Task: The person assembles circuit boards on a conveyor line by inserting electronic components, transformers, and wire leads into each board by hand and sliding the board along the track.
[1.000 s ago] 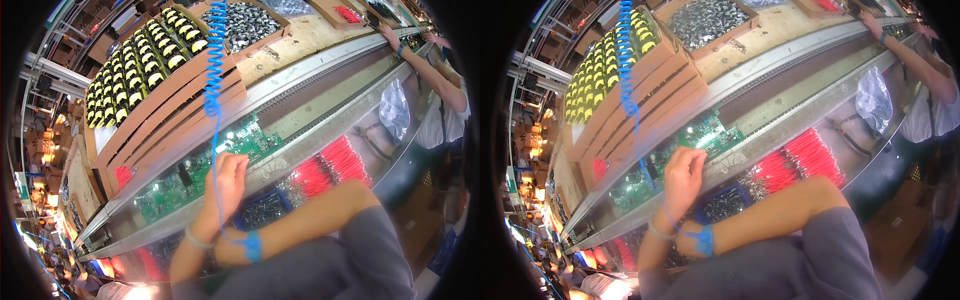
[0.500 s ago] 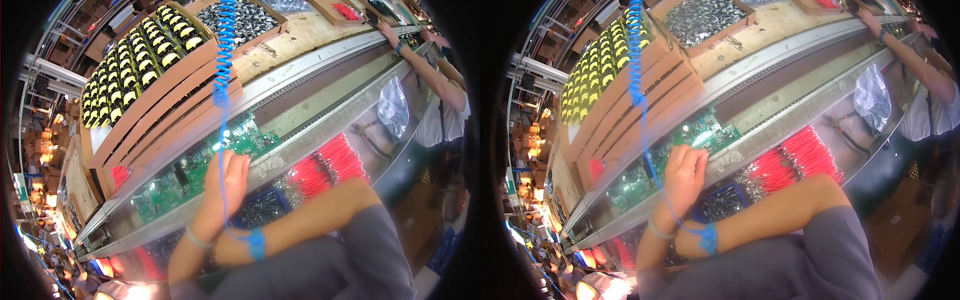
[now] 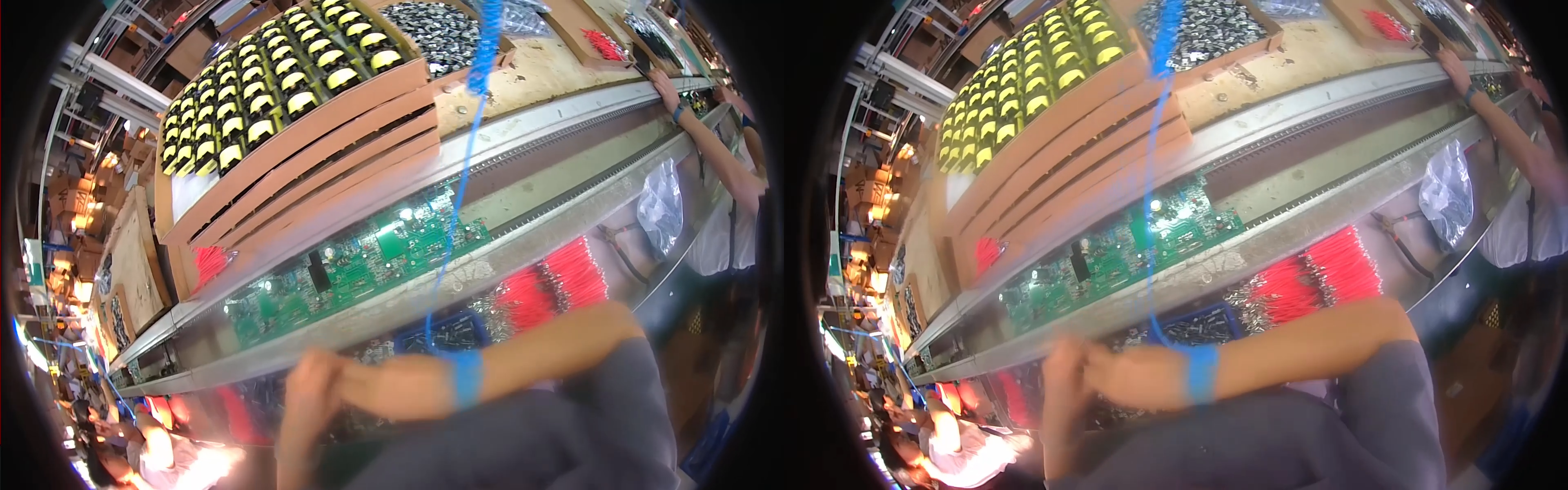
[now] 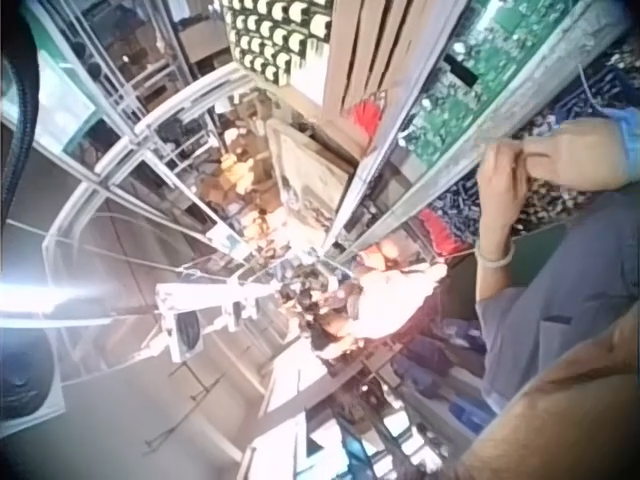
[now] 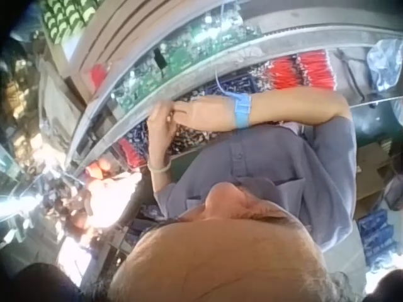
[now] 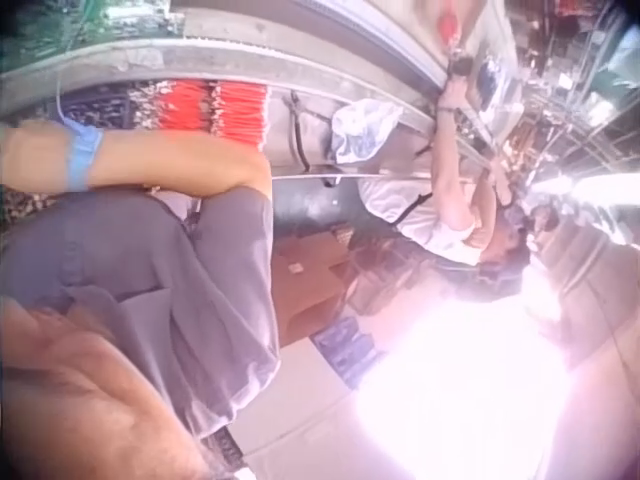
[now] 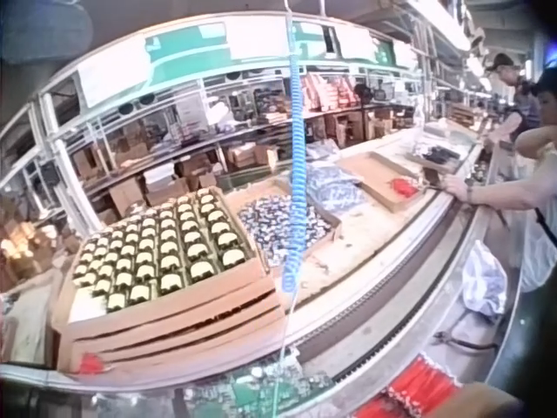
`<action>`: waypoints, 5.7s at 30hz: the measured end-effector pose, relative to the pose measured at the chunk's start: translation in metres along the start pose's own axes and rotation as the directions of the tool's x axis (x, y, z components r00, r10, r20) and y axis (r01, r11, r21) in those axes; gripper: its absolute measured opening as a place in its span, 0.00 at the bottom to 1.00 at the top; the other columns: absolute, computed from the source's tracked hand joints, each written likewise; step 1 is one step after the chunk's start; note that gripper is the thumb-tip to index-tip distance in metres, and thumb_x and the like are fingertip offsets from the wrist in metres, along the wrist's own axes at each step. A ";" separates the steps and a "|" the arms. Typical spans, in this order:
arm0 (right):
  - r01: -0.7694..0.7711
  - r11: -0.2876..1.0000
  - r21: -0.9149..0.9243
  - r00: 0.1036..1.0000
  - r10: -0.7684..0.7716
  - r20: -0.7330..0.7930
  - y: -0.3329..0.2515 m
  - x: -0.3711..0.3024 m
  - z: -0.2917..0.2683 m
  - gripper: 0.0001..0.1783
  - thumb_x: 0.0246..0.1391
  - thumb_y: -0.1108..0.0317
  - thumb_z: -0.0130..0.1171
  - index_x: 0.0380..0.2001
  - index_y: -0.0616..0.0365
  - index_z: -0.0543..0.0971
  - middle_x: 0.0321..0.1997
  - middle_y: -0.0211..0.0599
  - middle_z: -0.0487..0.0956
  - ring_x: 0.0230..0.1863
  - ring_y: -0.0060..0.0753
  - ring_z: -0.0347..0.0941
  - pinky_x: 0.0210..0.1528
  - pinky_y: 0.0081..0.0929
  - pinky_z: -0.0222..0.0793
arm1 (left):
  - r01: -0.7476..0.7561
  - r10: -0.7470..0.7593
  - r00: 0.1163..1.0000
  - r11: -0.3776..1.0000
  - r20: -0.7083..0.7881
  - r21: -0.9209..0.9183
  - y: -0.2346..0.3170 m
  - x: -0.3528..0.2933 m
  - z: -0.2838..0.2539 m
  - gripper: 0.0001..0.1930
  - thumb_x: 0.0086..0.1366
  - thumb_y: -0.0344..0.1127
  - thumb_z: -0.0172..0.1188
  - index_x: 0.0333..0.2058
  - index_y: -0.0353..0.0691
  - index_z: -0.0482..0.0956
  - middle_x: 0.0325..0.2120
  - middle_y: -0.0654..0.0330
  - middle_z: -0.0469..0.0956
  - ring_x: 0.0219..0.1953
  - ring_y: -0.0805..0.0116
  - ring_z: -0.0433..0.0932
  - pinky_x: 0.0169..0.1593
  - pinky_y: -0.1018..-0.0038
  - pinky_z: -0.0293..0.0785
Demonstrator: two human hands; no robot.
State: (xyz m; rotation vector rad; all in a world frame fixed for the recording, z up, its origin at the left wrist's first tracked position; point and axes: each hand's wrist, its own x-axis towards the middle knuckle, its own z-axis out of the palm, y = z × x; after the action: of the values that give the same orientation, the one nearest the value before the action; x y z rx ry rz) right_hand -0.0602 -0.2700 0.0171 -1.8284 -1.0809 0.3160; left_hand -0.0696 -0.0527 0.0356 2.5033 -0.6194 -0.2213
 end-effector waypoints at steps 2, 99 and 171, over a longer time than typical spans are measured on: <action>0.013 0.993 -0.119 1.000 -0.014 -0.008 0.017 -0.002 -0.020 0.09 0.57 0.70 0.57 0.38 0.65 0.74 0.47 0.52 0.72 0.34 0.54 0.78 0.37 0.44 0.79 | -0.094 0.082 0.986 0.992 0.144 0.082 -0.008 -0.018 0.007 0.12 0.54 0.29 0.67 0.38 0.39 0.83 0.34 0.54 0.79 0.37 0.53 0.79 0.41 0.62 0.77; 0.402 0.813 -0.422 0.909 -0.409 0.079 0.002 0.059 0.143 0.09 0.40 0.63 0.60 0.16 0.52 0.85 0.17 0.41 0.81 0.21 0.46 0.78 0.23 0.43 0.68 | -0.155 0.144 0.951 0.988 -0.275 -0.020 -0.016 0.082 0.024 0.04 0.63 0.23 0.65 0.35 0.34 0.78 0.27 0.50 0.75 0.29 0.49 0.78 0.33 0.62 0.75; -0.268 0.791 -0.550 0.962 0.195 -0.189 0.077 -0.014 -0.129 0.07 0.53 0.65 0.67 0.31 0.57 0.81 0.31 0.41 0.78 0.35 0.50 0.78 0.37 0.43 0.75 | 0.347 -0.331 0.938 0.875 -0.105 0.338 -0.057 -0.087 -0.025 0.08 0.56 0.23 0.60 0.35 0.36 0.78 0.31 0.50 0.75 0.36 0.48 0.76 0.39 0.58 0.73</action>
State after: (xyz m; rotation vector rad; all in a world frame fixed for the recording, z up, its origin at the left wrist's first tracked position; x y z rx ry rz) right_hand 0.0526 -0.3703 0.0159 -2.4978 -0.9193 0.0065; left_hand -0.1170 0.0427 0.0278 2.9496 -0.2042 -0.1963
